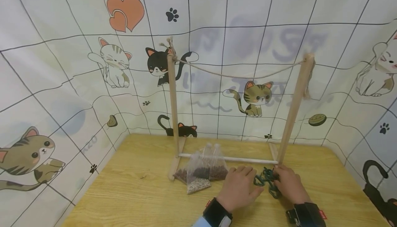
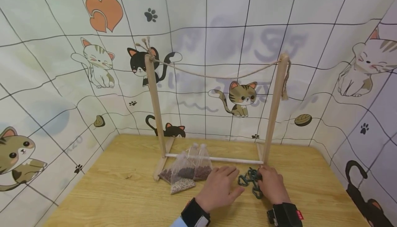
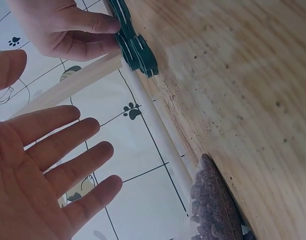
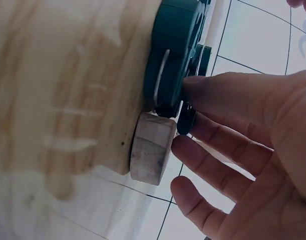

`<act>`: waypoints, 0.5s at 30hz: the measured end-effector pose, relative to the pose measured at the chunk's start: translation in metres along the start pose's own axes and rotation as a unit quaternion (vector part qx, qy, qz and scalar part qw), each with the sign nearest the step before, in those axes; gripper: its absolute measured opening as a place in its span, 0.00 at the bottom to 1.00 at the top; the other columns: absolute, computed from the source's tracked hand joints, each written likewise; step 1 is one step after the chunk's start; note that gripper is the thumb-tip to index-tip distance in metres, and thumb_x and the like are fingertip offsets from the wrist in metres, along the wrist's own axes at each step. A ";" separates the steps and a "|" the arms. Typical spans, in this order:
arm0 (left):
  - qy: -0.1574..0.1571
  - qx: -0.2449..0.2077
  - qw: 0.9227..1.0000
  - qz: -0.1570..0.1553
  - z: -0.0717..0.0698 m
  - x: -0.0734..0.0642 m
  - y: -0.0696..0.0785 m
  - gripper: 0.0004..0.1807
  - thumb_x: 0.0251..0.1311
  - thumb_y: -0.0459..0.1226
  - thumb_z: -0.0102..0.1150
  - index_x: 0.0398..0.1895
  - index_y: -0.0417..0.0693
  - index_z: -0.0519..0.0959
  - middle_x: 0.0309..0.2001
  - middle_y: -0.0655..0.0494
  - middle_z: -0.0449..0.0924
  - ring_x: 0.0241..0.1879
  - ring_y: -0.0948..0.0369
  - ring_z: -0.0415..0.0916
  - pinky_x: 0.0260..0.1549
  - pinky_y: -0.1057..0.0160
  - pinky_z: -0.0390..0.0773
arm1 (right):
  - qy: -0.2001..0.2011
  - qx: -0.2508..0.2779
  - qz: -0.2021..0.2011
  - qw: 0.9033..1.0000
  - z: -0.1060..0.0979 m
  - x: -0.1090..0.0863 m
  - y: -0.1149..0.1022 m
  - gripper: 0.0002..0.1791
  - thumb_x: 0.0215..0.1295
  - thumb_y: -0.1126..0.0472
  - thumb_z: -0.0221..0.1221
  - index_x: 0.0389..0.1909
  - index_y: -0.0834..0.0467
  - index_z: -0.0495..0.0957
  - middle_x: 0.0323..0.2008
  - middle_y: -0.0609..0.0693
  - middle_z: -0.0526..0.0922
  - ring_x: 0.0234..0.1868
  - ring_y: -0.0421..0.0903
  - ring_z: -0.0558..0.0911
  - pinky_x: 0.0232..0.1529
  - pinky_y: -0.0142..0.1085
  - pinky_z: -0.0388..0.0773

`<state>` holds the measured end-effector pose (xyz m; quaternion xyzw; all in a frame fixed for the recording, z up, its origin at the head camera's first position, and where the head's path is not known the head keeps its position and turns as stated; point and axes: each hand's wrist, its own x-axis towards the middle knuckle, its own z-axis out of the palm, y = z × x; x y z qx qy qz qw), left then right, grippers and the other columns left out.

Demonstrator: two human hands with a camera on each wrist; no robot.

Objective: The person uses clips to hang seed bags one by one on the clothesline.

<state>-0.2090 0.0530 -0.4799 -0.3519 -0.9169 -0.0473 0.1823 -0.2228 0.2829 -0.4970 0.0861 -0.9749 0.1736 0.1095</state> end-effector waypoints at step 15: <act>0.032 -0.063 0.997 -0.030 -0.011 -0.003 -0.019 0.30 0.73 0.58 0.53 0.67 0.49 0.79 0.62 0.56 0.82 0.57 0.59 0.82 0.56 0.58 0.79 | 0.049 0.077 -0.025 0.996 -0.011 -0.003 -0.007 0.10 0.52 0.74 0.70 0.34 0.64 0.82 0.39 0.59 0.82 0.39 0.56 0.82 0.36 0.49 0.79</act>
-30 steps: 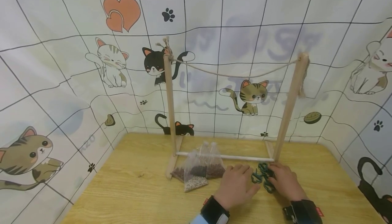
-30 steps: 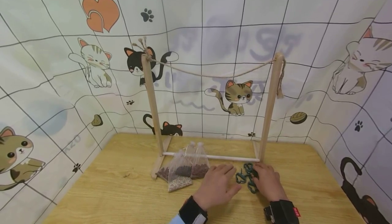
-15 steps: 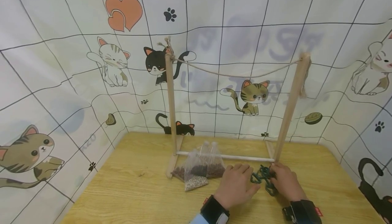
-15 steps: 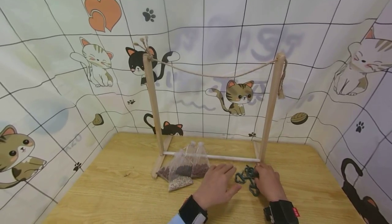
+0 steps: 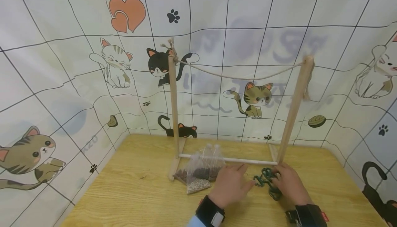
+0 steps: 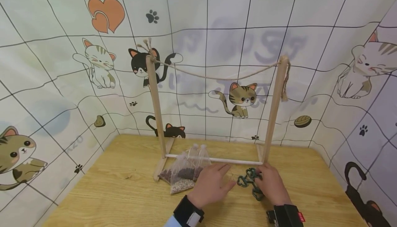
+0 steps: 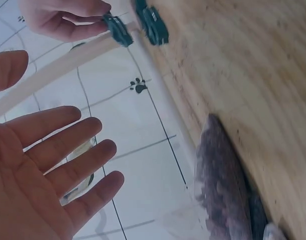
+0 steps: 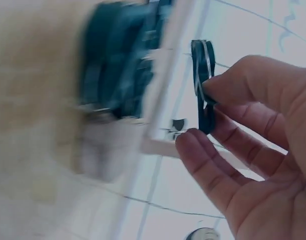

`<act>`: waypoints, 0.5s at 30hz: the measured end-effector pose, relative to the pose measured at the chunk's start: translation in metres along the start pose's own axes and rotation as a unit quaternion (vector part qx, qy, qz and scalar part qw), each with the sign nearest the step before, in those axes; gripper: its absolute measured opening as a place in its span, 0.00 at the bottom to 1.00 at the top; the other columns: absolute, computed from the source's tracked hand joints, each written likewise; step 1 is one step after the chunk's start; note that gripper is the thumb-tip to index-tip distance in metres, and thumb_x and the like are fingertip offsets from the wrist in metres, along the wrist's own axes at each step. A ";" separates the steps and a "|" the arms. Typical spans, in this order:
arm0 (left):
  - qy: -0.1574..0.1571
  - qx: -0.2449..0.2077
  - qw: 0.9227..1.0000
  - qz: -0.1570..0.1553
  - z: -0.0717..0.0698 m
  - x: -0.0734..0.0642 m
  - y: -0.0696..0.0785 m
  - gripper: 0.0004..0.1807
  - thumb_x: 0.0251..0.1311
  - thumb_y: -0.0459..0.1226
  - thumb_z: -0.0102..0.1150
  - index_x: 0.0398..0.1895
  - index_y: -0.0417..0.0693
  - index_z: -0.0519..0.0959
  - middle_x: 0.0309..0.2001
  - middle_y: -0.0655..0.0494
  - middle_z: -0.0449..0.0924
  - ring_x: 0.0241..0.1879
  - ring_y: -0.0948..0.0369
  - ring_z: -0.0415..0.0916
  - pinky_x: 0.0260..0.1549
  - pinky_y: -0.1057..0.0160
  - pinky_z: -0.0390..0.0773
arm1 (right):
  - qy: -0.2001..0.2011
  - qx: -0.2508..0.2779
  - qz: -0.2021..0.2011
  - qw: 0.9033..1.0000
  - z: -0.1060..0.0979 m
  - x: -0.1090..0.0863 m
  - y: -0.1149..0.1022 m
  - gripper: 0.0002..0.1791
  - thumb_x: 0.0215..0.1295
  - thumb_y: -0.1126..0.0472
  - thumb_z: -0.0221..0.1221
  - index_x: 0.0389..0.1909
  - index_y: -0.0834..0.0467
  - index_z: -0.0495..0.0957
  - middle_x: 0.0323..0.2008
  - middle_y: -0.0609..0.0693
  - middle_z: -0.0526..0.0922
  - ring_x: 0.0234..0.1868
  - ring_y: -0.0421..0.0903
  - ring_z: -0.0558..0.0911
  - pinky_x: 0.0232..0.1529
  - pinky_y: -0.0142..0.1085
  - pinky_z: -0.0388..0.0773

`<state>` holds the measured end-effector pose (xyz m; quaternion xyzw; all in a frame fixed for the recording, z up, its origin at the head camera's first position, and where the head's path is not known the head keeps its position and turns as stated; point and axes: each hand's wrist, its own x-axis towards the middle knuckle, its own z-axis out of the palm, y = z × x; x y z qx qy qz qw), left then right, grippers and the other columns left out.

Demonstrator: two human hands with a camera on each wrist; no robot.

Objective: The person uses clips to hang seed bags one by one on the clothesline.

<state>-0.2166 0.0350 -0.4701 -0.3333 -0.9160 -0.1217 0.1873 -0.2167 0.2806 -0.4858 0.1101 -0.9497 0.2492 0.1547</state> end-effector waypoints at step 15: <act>0.022 -0.400 0.910 -0.108 -0.020 -0.014 -0.024 0.17 0.76 0.46 0.56 0.54 0.45 0.85 0.46 0.53 0.87 0.38 0.71 0.80 0.39 0.70 0.79 | 0.141 0.040 -0.206 0.968 -0.020 0.001 -0.076 0.23 0.39 0.79 0.74 0.34 0.55 0.81 0.40 0.46 0.83 0.37 0.44 0.82 0.33 0.32 0.81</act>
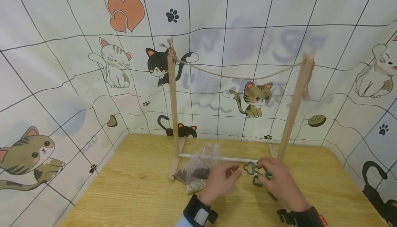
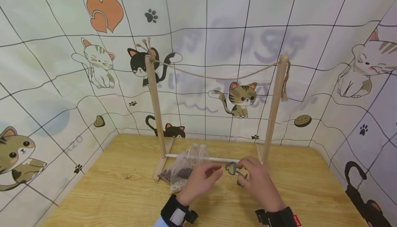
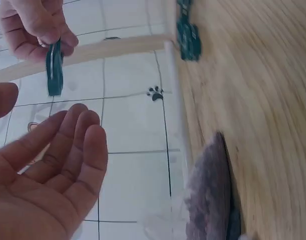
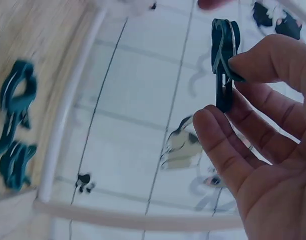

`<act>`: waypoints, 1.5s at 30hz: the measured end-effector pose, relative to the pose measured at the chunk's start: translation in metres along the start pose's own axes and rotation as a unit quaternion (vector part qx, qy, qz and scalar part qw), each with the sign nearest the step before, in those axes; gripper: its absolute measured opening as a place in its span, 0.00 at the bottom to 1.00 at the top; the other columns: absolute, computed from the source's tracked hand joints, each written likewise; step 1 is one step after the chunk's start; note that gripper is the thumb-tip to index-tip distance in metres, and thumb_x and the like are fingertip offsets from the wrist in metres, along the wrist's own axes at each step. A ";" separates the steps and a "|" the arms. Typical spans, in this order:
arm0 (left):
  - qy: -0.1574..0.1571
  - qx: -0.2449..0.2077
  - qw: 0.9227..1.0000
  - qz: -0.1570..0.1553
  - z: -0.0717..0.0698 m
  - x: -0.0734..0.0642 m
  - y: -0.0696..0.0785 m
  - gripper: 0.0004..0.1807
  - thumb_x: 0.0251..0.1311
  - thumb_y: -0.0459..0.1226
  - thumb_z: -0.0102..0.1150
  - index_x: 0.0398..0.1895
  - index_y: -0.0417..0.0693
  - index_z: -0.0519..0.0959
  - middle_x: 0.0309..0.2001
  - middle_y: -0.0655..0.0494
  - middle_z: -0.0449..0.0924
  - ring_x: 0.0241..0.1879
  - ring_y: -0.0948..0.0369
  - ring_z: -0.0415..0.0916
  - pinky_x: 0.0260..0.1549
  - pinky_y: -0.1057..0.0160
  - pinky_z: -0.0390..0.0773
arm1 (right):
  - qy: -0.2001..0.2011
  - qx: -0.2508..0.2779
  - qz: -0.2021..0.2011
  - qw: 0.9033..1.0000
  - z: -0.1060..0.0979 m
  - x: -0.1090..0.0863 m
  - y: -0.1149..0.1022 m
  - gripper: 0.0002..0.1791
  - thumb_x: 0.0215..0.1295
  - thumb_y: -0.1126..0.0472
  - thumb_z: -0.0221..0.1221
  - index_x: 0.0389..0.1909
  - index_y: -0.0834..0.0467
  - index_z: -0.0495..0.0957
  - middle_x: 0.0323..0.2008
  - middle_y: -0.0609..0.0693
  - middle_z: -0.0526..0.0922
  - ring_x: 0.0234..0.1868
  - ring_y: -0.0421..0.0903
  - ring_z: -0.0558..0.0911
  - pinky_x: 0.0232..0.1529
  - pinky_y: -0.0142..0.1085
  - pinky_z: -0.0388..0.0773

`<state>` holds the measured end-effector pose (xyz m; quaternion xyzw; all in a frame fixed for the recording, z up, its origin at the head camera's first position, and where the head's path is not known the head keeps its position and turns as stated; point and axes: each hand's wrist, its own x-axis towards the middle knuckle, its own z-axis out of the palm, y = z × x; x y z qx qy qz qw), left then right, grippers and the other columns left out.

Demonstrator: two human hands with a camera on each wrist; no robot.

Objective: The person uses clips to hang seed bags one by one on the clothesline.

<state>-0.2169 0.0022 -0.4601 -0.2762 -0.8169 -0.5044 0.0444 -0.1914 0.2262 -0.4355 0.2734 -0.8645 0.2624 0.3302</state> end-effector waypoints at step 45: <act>-0.052 -0.260 0.953 -0.144 0.000 0.003 0.009 0.16 0.77 0.39 0.55 0.38 0.33 0.83 0.27 0.58 0.78 0.26 0.64 0.71 0.27 0.69 0.70 | -0.011 0.226 0.096 0.969 0.004 -0.004 -0.009 0.17 0.56 0.76 0.71 0.44 0.58 0.86 0.33 0.46 0.89 0.32 0.36 0.85 0.34 0.30 0.83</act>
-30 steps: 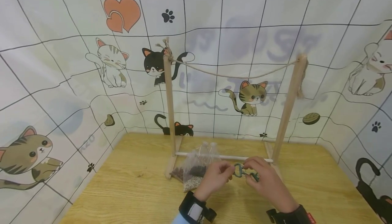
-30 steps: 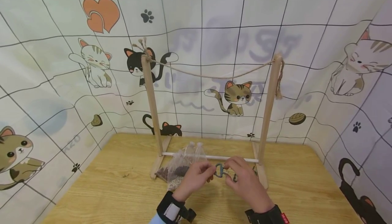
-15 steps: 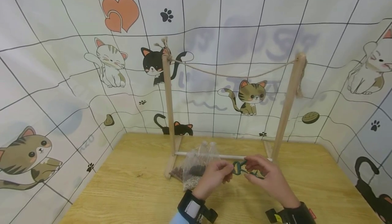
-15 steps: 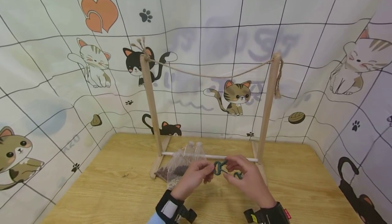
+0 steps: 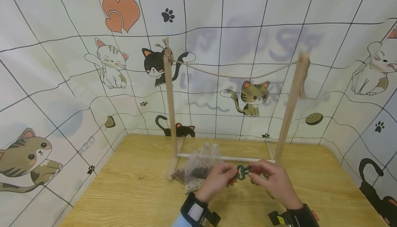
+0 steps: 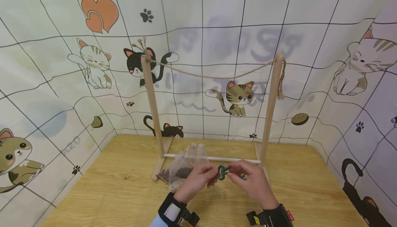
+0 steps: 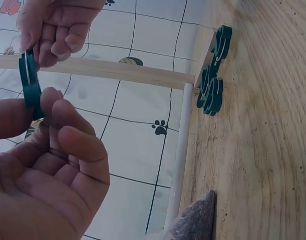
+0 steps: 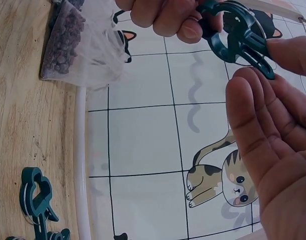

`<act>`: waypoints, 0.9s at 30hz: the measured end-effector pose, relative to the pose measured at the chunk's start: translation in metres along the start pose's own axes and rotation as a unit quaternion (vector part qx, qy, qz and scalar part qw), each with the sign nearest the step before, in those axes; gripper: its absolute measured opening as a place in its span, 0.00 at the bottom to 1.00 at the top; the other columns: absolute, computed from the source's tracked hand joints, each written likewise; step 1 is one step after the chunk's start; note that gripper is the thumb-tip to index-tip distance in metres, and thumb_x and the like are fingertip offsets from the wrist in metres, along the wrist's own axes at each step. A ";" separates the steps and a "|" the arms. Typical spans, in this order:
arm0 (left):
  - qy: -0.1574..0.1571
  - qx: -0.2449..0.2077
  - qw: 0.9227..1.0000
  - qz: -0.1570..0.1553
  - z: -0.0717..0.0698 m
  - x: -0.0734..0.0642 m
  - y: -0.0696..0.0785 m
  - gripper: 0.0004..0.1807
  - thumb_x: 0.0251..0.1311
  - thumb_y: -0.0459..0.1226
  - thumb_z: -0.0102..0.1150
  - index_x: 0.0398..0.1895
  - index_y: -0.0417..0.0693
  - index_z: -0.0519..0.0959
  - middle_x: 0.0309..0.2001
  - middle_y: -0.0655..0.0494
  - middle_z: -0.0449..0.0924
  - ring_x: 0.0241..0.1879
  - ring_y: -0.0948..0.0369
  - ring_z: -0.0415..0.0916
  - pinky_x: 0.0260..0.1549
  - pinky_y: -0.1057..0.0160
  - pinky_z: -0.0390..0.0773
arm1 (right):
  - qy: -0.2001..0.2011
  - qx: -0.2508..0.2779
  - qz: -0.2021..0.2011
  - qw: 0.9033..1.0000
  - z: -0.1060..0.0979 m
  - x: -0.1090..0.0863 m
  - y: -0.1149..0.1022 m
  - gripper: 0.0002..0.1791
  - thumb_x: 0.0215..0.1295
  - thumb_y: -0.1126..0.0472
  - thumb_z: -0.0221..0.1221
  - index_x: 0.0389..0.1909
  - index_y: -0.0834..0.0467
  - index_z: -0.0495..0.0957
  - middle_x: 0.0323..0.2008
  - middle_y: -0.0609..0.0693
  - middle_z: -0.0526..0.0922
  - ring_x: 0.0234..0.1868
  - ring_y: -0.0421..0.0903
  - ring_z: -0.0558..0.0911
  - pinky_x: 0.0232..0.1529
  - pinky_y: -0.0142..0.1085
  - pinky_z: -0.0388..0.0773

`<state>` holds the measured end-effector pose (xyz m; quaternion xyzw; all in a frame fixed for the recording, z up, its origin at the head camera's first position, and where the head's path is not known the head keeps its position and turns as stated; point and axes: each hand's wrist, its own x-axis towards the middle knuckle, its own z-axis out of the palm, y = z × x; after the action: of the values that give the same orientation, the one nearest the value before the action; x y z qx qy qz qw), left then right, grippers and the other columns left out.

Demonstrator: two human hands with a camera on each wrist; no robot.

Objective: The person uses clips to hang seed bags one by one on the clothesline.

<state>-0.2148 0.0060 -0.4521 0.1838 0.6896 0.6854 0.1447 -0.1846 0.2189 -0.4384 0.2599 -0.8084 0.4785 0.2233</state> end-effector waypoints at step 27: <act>0.244 0.333 0.908 0.074 -0.031 0.041 -0.021 0.21 0.68 0.35 0.60 0.59 0.28 0.77 0.57 0.32 0.77 0.58 0.38 0.75 0.56 0.39 0.76 | 0.052 -0.028 -0.023 0.998 -0.011 -0.002 -0.001 0.17 0.53 0.81 0.70 0.34 0.55 0.88 0.31 0.49 0.88 0.30 0.36 0.85 0.32 0.25 0.81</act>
<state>-0.2668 -0.0032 -0.4702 0.0985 0.8762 0.4478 -0.1487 -0.1809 0.2287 -0.4344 0.2473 -0.8024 0.4634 0.2832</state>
